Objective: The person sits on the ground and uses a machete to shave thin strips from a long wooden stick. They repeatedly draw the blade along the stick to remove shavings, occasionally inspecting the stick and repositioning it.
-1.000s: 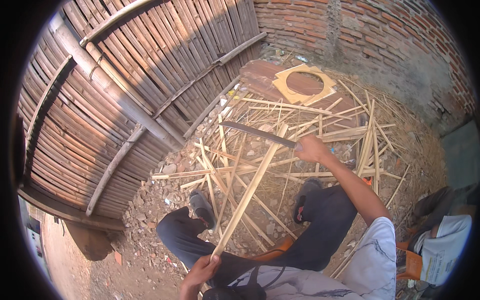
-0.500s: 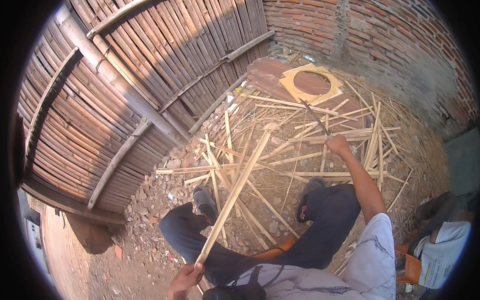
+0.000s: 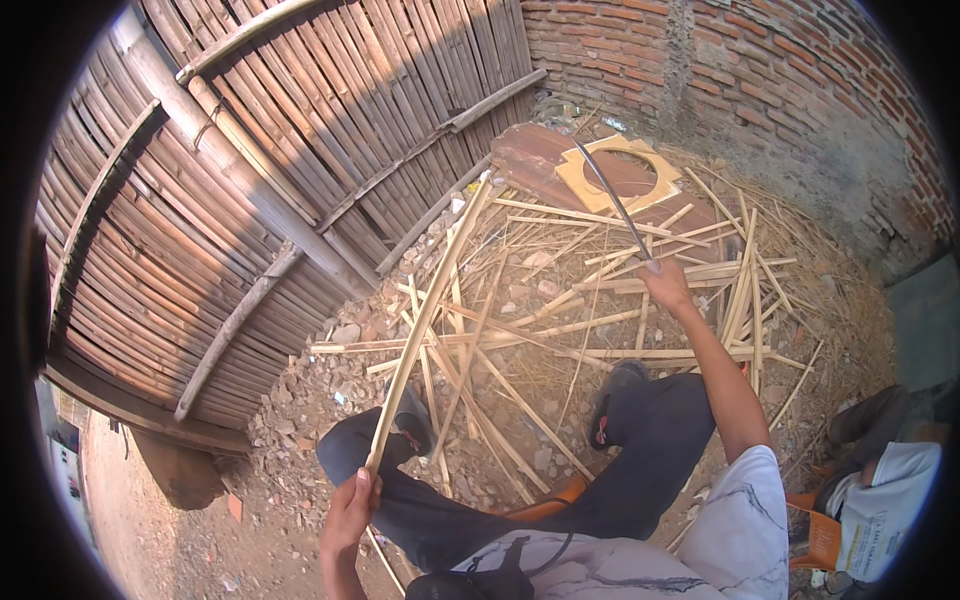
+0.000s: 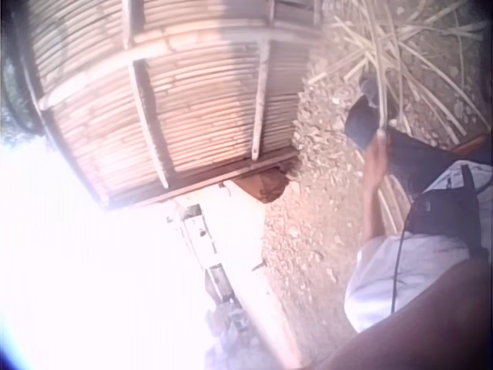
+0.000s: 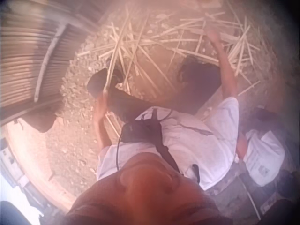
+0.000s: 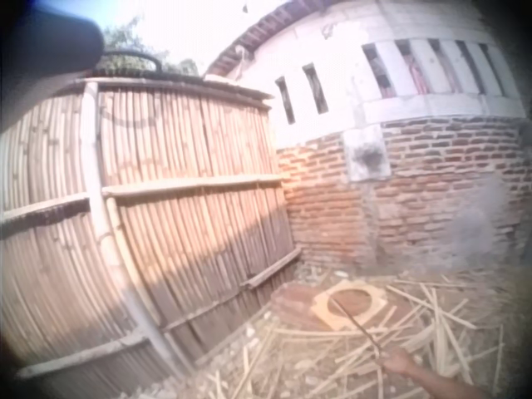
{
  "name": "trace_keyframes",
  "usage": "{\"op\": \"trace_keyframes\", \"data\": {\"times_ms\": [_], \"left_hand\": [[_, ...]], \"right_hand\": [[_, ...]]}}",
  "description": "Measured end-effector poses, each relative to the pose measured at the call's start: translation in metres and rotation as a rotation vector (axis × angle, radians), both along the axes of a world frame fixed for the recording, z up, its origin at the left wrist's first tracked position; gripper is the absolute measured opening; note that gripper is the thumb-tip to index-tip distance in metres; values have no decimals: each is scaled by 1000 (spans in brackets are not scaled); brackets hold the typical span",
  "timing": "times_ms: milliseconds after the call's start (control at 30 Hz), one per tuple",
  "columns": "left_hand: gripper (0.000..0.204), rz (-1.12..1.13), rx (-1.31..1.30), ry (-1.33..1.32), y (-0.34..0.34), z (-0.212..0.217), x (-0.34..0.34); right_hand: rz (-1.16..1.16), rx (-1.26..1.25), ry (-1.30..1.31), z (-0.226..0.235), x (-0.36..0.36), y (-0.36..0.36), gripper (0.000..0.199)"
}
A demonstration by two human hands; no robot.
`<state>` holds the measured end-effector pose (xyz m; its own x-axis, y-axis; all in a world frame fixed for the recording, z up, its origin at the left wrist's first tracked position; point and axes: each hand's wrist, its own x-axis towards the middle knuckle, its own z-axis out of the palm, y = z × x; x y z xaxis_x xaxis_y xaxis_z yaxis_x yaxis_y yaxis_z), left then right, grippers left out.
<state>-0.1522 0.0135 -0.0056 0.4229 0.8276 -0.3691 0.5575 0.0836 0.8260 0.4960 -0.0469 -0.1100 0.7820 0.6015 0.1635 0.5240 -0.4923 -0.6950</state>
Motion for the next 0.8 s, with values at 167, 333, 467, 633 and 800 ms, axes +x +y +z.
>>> {"op": "trace_keyframes", "data": {"times_ms": [167, 333, 467, 633, 800], "left_hand": [[61, 64, -314, -85, 0, 13, 39], [48, -121, -95, -177, 7, -5, 72], [37, -204, 95, -126, 4, 0, 99], [44, -242, 177, -63, -1, 15, 125], [38, -218, 232, -53, -5, 17, 131]], "right_hand": [[218, 19, -7, 69, -62, 25, 39], [482, 51, -25, 97, -128, 30, 35], [639, 106, 18, 119, -206, 18, 28], [772, 242, 99, 92, -255, 6, 24], [754, 240, 66, 72, -269, 5, 22]]}}
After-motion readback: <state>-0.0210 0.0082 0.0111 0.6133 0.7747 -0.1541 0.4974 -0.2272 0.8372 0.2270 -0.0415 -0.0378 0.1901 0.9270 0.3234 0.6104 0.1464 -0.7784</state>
